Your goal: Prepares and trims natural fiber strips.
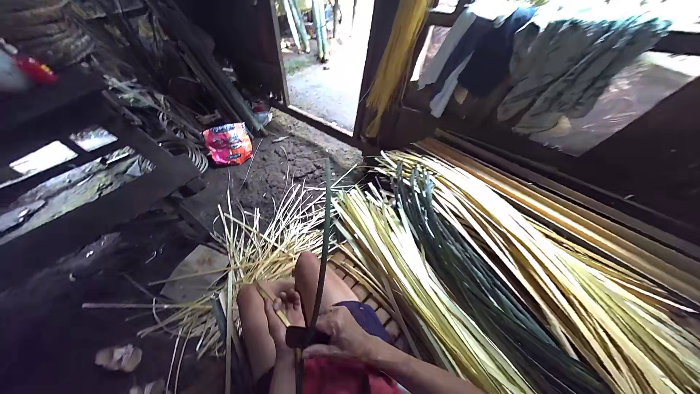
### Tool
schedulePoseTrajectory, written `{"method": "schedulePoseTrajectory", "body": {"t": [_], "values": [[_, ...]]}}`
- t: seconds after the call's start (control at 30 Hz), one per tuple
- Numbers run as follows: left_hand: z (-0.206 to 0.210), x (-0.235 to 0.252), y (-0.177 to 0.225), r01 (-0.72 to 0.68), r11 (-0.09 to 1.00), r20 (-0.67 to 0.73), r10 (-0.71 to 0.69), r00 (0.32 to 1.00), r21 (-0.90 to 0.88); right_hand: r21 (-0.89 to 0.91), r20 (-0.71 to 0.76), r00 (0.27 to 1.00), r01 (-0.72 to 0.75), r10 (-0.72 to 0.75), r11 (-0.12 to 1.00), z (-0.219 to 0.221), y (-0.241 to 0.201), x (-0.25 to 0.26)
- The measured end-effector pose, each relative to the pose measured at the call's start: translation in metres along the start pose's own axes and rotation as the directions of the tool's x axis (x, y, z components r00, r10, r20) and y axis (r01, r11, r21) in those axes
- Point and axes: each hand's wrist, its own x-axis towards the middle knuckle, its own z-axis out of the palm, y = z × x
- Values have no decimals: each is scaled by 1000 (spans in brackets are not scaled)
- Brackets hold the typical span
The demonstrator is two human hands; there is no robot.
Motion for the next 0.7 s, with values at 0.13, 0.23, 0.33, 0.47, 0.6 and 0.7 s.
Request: {"method": "schedulePoseTrajectory", "body": {"t": [0.13, 0.23, 0.33, 0.47, 0.6, 0.7], "values": [[-25, -9, -23, 237, 964, -49, -233, 971, 118, -55, -27, 999, 21, -22, 998, -7, 5, 8], [-22, -34, -28, 393, 910, -156, -372, 915, 134, -90, -25, 995, -98, 96, 991, -18, 14, 17], [-33, -28, -34, 351, 935, -277, -351, 894, -50, -74, 68, 996, -55, 60, 996, -6, 0, -3], [-31, -5, -21, 233, 968, -261, -250, 932, -91, -56, 193, 979, 74, -62, 996, 14, -25, -34], [-17, 20, 14, 263, 912, -207, -204, 957, 315, 4, 145, 981, -131, 129, 991, -7, -20, -21], [-25, 43, 32, 207, 755, -98, -187, 977, 622, 216, 211, 917, -381, 338, 899, -39, -8, 2]]}}
